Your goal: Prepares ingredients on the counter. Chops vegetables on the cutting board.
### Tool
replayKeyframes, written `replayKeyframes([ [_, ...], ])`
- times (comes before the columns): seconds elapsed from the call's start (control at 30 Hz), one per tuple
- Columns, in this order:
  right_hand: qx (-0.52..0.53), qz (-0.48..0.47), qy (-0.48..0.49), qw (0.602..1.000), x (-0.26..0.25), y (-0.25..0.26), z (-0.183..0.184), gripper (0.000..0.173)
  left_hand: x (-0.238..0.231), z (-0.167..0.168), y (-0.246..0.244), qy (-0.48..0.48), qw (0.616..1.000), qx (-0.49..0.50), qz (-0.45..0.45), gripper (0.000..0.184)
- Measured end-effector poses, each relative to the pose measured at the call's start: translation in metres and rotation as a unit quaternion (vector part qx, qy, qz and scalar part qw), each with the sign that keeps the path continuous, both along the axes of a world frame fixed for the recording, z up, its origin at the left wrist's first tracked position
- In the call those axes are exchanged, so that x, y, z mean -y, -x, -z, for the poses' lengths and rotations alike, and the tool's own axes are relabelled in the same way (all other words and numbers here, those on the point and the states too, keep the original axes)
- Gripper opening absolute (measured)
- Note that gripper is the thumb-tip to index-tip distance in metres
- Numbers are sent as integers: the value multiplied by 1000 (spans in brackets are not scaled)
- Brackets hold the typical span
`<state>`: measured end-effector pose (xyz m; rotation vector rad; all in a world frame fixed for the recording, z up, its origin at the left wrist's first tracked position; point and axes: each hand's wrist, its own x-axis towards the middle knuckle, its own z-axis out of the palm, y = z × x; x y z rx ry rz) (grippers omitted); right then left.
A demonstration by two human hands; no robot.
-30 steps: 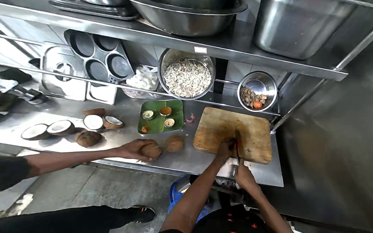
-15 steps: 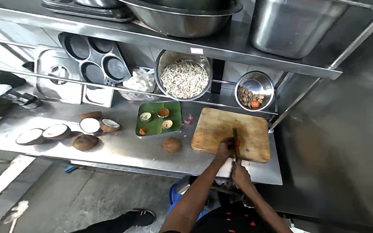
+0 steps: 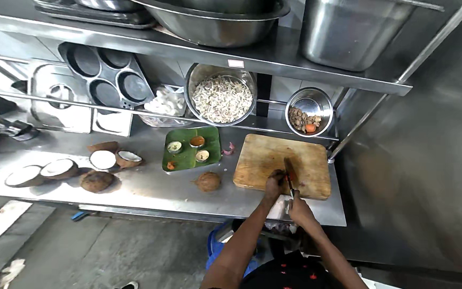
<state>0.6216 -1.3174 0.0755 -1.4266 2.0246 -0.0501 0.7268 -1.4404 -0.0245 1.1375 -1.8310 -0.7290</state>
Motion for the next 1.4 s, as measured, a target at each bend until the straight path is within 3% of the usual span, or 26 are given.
replayKeyframes([
  [0.5,-21,-15,-12,1000,-17,-6,7,52,-1,0,2,-21,999,17,-22,20],
  [0.97,-50,-14,30,998,-5,-6,51,59,-3,-6,1,-30,999,5,-25,16],
  [1.17,-22,-2,16,1000,-1,-3,27,64,-3,-2,2,-20,999,9,-36,17],
  [1.4,7,-8,3,1000,0,0,0,51,-3,-3,3,-9,999,15,-33,17],
])
